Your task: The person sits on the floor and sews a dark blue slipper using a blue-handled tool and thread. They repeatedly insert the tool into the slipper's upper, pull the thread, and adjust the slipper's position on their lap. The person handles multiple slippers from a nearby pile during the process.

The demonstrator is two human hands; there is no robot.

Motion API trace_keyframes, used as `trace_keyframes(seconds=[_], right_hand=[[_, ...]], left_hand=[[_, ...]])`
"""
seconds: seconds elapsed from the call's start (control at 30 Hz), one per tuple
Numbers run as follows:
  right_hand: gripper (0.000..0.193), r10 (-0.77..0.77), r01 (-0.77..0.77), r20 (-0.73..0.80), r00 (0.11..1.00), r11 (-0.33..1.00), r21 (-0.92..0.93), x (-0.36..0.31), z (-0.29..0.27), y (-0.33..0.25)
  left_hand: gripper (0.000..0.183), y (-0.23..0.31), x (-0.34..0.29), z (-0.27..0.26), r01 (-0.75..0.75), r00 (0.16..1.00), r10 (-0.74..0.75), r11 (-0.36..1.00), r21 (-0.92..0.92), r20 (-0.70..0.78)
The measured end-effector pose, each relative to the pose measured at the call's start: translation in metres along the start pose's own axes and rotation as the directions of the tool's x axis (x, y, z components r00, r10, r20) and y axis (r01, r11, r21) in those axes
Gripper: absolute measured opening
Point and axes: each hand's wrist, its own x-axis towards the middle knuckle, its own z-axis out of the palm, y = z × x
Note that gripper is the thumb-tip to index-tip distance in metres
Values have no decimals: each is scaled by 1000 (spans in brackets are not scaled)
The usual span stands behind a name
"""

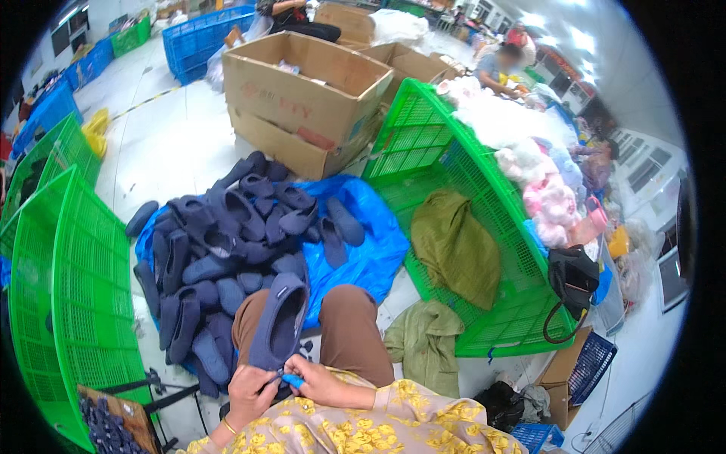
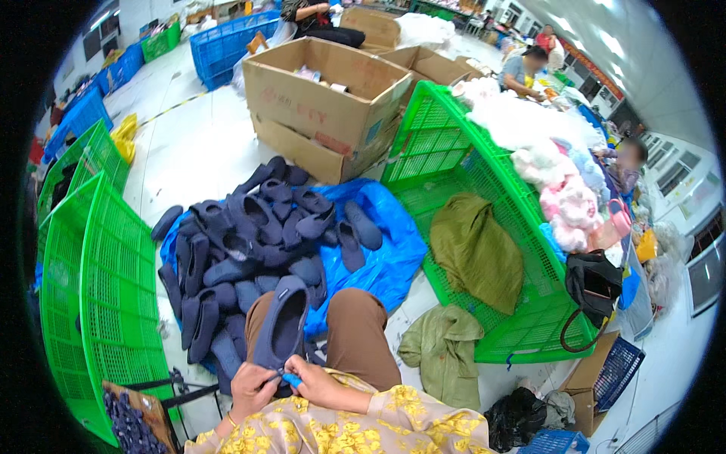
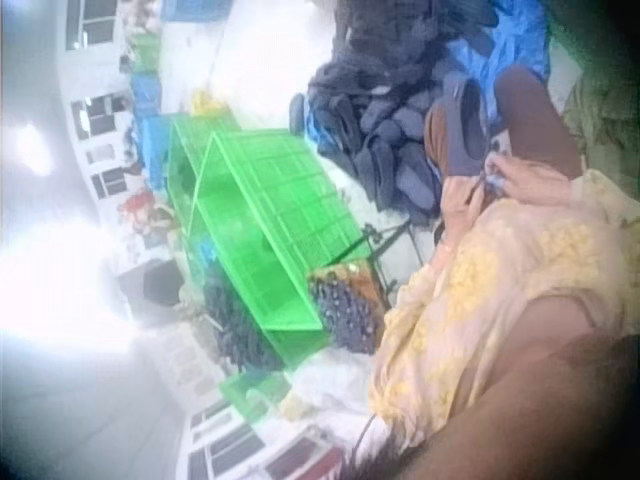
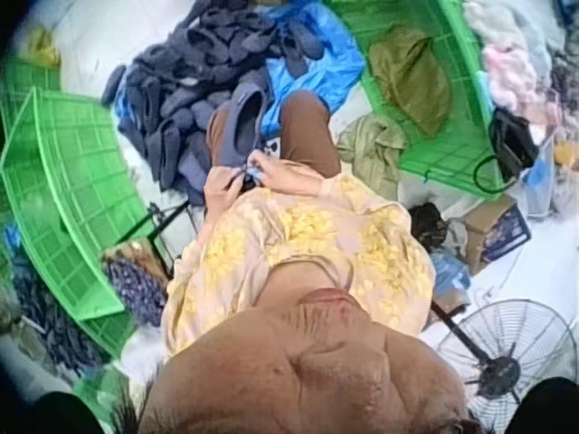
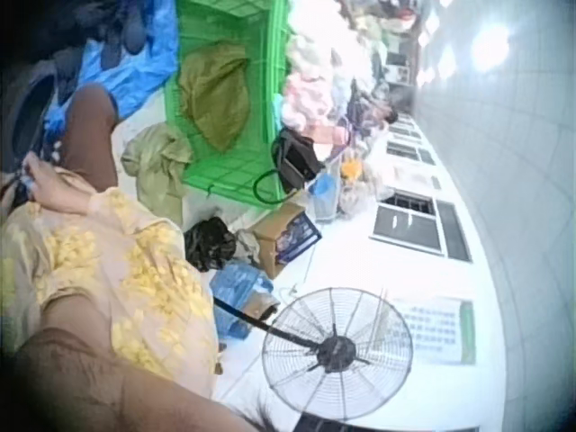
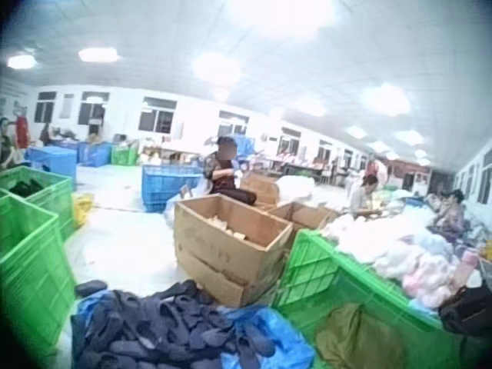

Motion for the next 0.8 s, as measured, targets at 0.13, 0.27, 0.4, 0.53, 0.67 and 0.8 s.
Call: trace_keyframes(seconds=[0.13,0.27,0.4,0.53,0.67,0.8], right_hand=[[26,-6,0,43,999,991,131,2,-1,-3],[34,26,-50,103,994,970,237,5,-2,-8],[30,-17,-10,121,993,975,221,9,5,0],[19,3,-40,152,988,970,242,11,4,-9],[11,53,-114,202,978,946,303,14,-3,-13],[11,82,-115,231,969,984,134,19,-11,-15]], left_hand=[[14,-4,-3,2,-10,1000,10,1000,-11,-15],[15,-9,-7,1,-18,1000,18,1000,4,-10],[18,-11,-7,3,-48,999,48,999,21,-9],[18,-12,-12,2,-50,999,51,997,66,-18],[20,-13,-13,4,-83,996,85,994,69,-26],[19,-11,-10,3,-64,998,64,997,44,-4]])
